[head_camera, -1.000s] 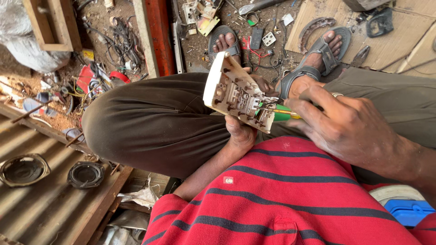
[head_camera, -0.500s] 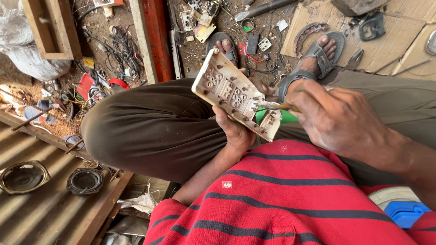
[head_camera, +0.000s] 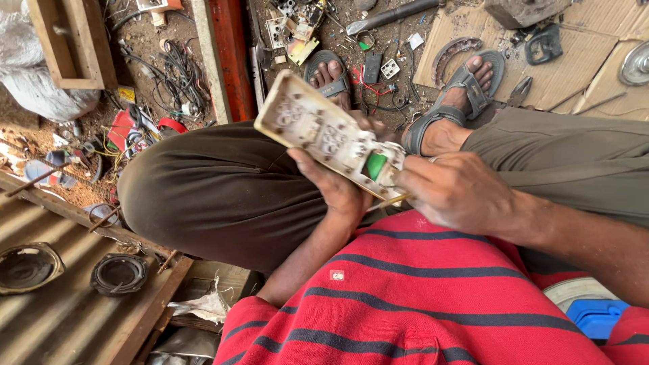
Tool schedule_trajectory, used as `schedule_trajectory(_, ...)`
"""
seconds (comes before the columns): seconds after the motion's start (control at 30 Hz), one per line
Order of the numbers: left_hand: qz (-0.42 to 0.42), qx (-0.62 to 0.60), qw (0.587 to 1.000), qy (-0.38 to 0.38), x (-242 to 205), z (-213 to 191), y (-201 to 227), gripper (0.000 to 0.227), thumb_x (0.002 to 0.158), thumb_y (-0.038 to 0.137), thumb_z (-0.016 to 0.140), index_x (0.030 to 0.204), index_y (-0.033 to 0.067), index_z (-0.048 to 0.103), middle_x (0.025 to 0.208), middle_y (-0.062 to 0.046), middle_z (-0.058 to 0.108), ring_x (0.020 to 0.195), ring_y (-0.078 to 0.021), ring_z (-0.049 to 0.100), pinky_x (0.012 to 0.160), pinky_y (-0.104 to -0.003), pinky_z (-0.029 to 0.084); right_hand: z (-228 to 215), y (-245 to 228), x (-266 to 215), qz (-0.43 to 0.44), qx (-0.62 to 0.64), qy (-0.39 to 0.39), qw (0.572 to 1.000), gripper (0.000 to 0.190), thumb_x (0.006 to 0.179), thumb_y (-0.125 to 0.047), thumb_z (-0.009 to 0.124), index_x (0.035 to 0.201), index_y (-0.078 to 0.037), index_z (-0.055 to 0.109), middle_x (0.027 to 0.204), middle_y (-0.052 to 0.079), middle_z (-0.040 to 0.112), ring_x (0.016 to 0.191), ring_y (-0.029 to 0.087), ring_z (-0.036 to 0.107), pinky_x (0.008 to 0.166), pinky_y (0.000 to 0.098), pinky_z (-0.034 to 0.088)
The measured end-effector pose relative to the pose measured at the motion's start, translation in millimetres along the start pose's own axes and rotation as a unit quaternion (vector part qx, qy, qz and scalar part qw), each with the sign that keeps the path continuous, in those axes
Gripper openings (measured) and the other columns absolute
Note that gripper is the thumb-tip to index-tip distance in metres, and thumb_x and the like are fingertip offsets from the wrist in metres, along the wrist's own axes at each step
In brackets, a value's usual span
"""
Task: The person sits on the ground and uses a screwdriver to remove screws from a white plastic electrical component. They detach a small internal part, manipulate it with the tool, and then reattach it to the main housing.
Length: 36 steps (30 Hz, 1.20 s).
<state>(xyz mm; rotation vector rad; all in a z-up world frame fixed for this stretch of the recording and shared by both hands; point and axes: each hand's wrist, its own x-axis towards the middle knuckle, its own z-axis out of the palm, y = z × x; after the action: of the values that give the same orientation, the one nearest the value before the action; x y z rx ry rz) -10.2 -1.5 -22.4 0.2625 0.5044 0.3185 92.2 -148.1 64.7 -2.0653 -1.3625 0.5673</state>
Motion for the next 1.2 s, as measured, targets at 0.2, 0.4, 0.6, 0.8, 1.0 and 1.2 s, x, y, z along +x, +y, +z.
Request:
schedule_trajectory(0.2, 0.027, 0.069, 0.997, 0.022, 6.5, 0.4, 18.5, 0.103, 0.094, 0.089, 0.033, 0.145, 0.0005, 0.044, 0.117, -0.017, 0.062, 0.109, -0.0322, 0.064, 0.094, -0.049, 0.059, -26.6, 32.7, -4.3, 0.138, 0.076, 0.058, 0.986, 0.019, 0.09, -0.011, 0.078, 0.103, -0.001, 0.068, 0.094, 0.011, 0.07, 0.079, 0.023, 0.071, 0.07, 0.0347, 0.057)
schedule_trajectory(0.4, -0.043, 0.013, 0.999, -0.015, 4.0, 8.5, 15.9, 0.102, 0.098, 0.088, 0.033, 0.152, 0.0017, 0.043, 0.124, -0.022, 0.066, 0.113, -0.0355, 0.068, 0.092, -0.051, 0.06, -32.2, 33.5, -0.1, 0.161, 0.073, 0.089, 0.98, 0.027, 0.089, -0.01, 0.079, 0.111, 0.0, 0.068, 0.102, 0.012, 0.071, 0.08, 0.024, 0.071, 0.072, 0.0347, 0.056)
schedule_trajectory(0.6, -0.078, 0.022, 0.997, 0.01, -5.2, 10.9, -0.1, 0.094, 0.102, 0.08, 0.038, 0.16, 0.0053, 0.036, 0.144, -0.017, 0.059, 0.126, -0.0297, 0.061, 0.108, -0.046, 0.052, -20.1, 9.2, 5.5, 0.006, 0.07, 0.061, 0.996, 0.028, 0.082, -0.015, 0.081, 0.106, -0.005, 0.071, 0.094, 0.007, 0.066, 0.077, 0.023, 0.069, 0.067, 0.0353, 0.056)
schedule_trajectory(0.8, -0.067, 0.116, 0.991, 0.011, -8.9, 12.1, -6.4, 0.095, 0.098, 0.078, 0.042, 0.163, 0.0087, 0.033, 0.151, -0.013, 0.053, 0.135, -0.0243, 0.057, 0.118, -0.041, 0.047, -10.5, 4.7, 14.3, -0.038, 0.007, 0.059, 0.998, 0.03, 0.075, -0.011, 0.082, 0.104, -0.008, 0.072, 0.093, 0.006, 0.067, 0.077, 0.025, 0.066, 0.067, 0.0385, 0.055)
schedule_trajectory(1.0, -0.2, -0.003, 0.98, -0.002, -15.0, -5.6, -20.4, 0.093, 0.102, 0.081, 0.036, 0.15, 0.002, 0.048, 0.13, -0.015, 0.067, 0.113, -0.0265, 0.068, 0.098, -0.04, 0.058, -11.8, 5.9, 7.1, -0.034, 0.008, 0.025, 0.999, 0.032, 0.07, -0.009, 0.08, 0.101, -0.008, 0.074, 0.097, 0.005, 0.071, 0.074, 0.026, 0.067, 0.066, 0.0387, 0.055)
schedule_trajectory(1.2, -0.165, -0.023, 0.986, -0.017, -3.3, -8.6, -35.5, 0.083, 0.106, 0.073, 0.04, 0.149, 0.0023, 0.051, 0.13, -0.013, 0.067, 0.112, -0.0231, 0.069, 0.095, -0.036, 0.058, -16.6, -1.0, 16.9, 0.024, 0.035, 0.026, 0.999, 0.027, 0.075, -0.006, 0.082, 0.1, -0.007, 0.072, 0.097, 0.006, 0.071, 0.08, 0.024, 0.073, 0.069, 0.0361, 0.059)
